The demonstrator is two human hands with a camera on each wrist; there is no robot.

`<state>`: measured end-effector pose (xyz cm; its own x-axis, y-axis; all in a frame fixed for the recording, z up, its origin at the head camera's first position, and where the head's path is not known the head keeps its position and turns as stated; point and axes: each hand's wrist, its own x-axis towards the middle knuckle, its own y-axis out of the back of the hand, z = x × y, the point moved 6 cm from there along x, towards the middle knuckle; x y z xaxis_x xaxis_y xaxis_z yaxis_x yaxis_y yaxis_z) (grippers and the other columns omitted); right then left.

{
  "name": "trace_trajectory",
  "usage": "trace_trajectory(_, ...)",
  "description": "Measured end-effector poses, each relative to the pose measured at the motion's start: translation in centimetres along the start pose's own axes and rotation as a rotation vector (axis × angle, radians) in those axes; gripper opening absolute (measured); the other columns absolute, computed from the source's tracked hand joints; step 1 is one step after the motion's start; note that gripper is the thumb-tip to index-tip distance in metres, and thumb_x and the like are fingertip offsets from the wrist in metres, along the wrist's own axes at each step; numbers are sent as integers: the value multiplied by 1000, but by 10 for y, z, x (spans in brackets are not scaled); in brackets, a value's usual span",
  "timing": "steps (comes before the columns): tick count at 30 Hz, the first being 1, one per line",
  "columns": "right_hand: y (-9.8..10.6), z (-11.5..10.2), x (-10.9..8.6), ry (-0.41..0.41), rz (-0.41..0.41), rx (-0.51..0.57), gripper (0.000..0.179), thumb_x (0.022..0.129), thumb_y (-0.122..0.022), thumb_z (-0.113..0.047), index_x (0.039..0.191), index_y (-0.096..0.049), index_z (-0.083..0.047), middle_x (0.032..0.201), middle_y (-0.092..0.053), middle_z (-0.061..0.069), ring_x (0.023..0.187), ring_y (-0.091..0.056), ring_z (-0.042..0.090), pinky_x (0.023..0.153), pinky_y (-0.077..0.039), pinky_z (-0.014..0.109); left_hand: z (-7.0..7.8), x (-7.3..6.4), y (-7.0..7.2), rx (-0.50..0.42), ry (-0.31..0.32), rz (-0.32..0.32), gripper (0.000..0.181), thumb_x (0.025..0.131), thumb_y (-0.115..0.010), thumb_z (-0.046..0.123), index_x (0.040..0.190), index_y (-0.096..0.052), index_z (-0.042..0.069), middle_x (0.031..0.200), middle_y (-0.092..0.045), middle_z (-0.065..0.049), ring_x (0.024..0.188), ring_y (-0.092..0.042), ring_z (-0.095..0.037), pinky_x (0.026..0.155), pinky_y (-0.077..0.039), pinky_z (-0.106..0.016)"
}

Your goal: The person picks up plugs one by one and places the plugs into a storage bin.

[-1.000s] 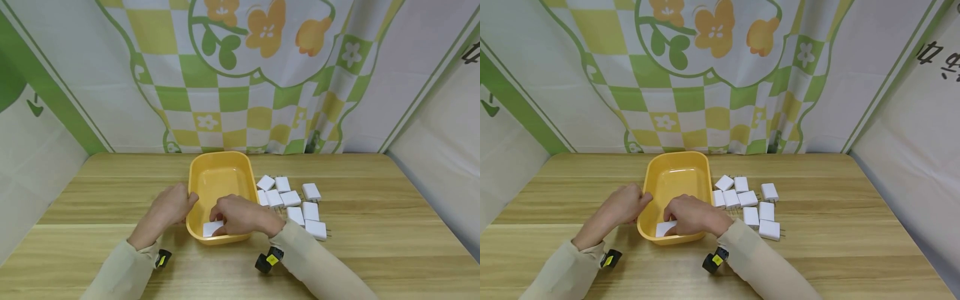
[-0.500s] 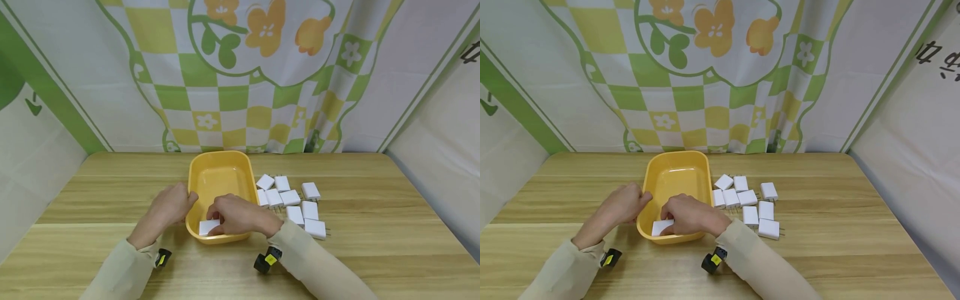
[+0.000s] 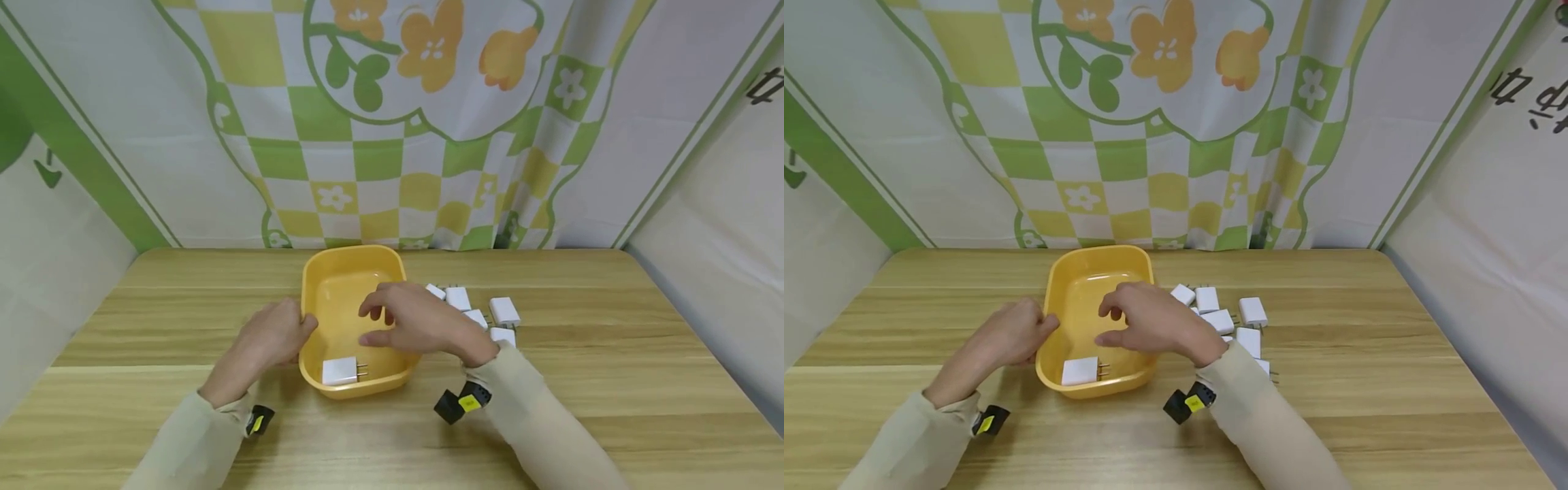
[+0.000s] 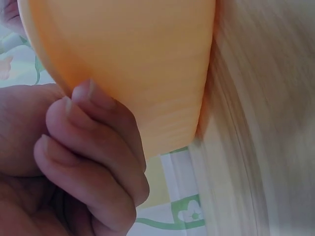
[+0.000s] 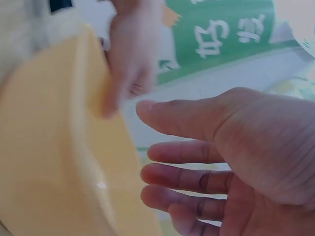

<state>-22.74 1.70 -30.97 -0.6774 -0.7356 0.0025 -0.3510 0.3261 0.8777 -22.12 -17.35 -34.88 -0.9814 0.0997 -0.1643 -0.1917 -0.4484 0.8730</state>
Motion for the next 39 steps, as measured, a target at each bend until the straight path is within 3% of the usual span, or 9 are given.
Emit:
trace_trajectory(7, 38, 26, -14, -85, 191, 44, 28, 96, -70, -24, 116, -69, -4, 96, -67, 2, 83, -63, 17, 75, -52, 32, -3, -2, 4, -8, -1, -37, 36, 98, -44, 18, 65, -55, 8, 49, -57, -2, 43, -56, -16, 45, -41, -29)
trace_trajectory(12, 51, 44, -19, -138, 285, -6, 17, 95, -68, -17, 105, -70, -3, 89, -68, 3, 77, -63, 17, 72, -52, 35, -6, -2, 6, -7, 5, -59, 39, 99, -44, 19, 63, -55, 9, 50, -58, -2, 43, -55, -15, 44, -41, -28)
trace_trajectory(15, 50, 53, -19, -213, 258, -42, 13, 94, -70, -19, 98, -71, -7, 84, -68, 1, 75, -62, 17, 73, -51, 36, -8, -3, 7, -16, 3, -67, 39, 99, -44, 19, 63, -55, 9, 50, -57, -3, 42, -54, -15, 43, -40, -27)
trace_trajectory(19, 41, 65, -17, -315, 157, -120, 14, 91, -73, -28, 90, -73, -14, 80, -68, -5, 72, -61, 14, 70, -51, 34, -10, -3, 8, -16, 9, -76, 40, 99, -44, 20, 62, -55, 10, 49, -56, -2, 42, -53, -14, 43, -39, -26)
trace_trajectory(23, 28, 72, -13, -349, 75, -178, 14, 89, -76, -31, 90, -77, -17, 83, -70, -6, 74, -62, 14, 69, -52, 33, -10, -3, 9, -15, 20, -76, 40, 99, -44, 20, 62, -54, 10, 50, -56, -3, 43, -53, -14, 43, -39, -26)
trace_trajectory(28, 17, 73, -9, -377, 17, -164, 14, 86, -78, -30, 90, -76, -17, 84, -69, -6, 75, -62, 13, 70, -52, 33, -10, -4, 9, -5, 27, -68, 39, 99, -45, 20, 62, -54, 10, 49, -56, -2, 42, -53, -14, 43, -38, -26)
trace_trajectory(34, 3, 75, -7, -498, -21, -114, 39, 82, -82, -34, 62, -53, -17, 58, -40, -7, 53, -38, 11, 51, -35, 27, -10, -3, 9, -2, 25, -64, 40, 98, -45, 19, 60, -53, 10, 48, -55, -2, 42, -53, -14, 42, -38, -25)
trace_trajectory(36, 0, 75, -6, -518, -14, -115, 46, 82, -83, -33, 61, -46, -16, 57, -33, -5, 51, -33, 12, 49, -32, 28, -10, -3, 8, -1, 26, -64, 40, 98, -45, 19, 60, -53, 11, 49, -56, -2, 42, -53, -14, 42, -38, -25)
trace_trajectory(39, -1, 74, -5, -529, 8, -132, 42, 81, -83, -34, 67, -48, -14, 61, -37, -4, 55, -39, 14, 50, -36, 29, -10, -4, 8, -1, 27, -64, 39, 98, -45, 19, 60, -53, 11, 50, -56, -3, 42, -53, -15, 42, -38, -25)
